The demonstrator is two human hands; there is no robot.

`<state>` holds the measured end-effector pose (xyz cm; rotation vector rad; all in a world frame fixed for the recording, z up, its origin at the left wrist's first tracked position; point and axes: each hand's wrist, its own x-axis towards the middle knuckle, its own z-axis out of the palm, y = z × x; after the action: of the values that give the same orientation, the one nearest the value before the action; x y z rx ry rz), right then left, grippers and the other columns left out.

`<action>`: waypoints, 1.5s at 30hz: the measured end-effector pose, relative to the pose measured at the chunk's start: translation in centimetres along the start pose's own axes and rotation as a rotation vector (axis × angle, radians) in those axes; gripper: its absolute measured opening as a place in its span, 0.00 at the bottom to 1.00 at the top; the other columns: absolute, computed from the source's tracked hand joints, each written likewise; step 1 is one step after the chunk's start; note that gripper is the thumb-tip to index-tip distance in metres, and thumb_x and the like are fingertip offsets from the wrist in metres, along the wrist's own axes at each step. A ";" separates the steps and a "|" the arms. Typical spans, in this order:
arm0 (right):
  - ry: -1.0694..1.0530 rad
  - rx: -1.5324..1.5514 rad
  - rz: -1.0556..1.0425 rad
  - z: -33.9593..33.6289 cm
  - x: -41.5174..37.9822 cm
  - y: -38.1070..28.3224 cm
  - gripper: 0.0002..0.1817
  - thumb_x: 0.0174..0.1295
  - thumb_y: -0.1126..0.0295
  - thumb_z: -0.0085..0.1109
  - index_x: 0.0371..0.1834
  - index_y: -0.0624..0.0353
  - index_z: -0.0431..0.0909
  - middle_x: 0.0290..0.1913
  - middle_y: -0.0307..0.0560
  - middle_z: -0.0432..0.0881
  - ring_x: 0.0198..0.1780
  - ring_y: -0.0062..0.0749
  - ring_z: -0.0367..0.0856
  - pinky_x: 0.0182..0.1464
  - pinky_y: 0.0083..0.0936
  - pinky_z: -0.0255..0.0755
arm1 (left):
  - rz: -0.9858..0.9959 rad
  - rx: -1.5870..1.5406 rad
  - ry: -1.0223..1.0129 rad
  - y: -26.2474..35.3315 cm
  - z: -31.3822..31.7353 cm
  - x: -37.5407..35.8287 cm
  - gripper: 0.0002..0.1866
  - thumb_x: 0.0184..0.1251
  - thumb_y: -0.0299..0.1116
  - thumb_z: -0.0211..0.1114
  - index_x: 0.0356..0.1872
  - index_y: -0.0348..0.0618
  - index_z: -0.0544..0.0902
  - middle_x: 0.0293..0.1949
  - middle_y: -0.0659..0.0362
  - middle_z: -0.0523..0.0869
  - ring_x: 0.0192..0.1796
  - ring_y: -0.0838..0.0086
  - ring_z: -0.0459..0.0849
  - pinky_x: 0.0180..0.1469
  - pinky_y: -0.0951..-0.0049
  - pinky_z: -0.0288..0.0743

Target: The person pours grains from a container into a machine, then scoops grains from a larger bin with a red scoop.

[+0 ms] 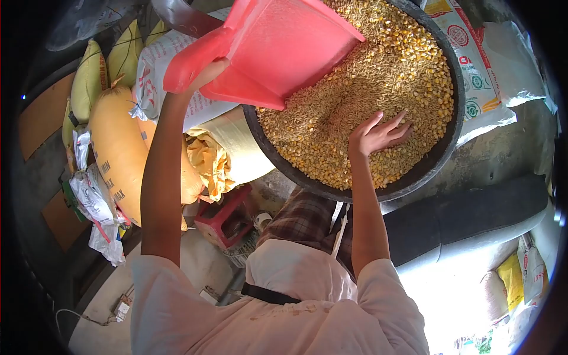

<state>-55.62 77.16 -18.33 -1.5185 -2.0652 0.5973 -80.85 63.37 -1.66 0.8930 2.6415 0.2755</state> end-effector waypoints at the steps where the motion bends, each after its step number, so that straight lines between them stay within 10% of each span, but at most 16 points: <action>1: 0.002 -0.025 -0.035 0.1 0.0 0.1 0.29 0.59 0.55 0.33 0.57 0.66 0.51 0.57 0.66 0.47 0.60 0.58 0.42 0.56 0.52 0.40 | 0.018 0.033 0.013 0.2 0.1 0.0 0.17 0.46 0.31 0.57 0.41 0.46 0.73 0.31 0.58 0.78 0.33 0.71 0.75 0.35 0.75 0.68; 16: -0.078 0.055 -0.078 0.9 -0.4 -1.1 0.30 0.58 0.56 0.38 0.58 0.66 0.49 0.55 0.70 0.48 0.59 0.61 0.41 0.55 0.53 0.42 | -0.214 -0.502 -0.130 -3.7 2.3 -0.3 0.15 0.40 0.29 0.61 0.34 0.42 0.74 0.31 0.63 0.76 0.35 0.79 0.73 0.36 0.78 0.68; 45: -0.318 0.213 -0.193 5.9 -1.6 -9.7 0.27 0.59 0.57 0.33 0.59 0.61 0.50 0.58 0.73 0.43 0.61 0.64 0.37 0.58 0.51 0.41 | -0.155 -0.394 -0.007 -1.6 1.1 -2.1 0.23 0.39 0.35 0.64 0.42 0.43 0.74 0.38 0.60 0.77 0.42 0.75 0.73 0.46 0.76 0.65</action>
<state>-66.06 72.65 -17.19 -1.1460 -2.2620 0.9992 -79.72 60.91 -2.56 0.5555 2.5025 0.7190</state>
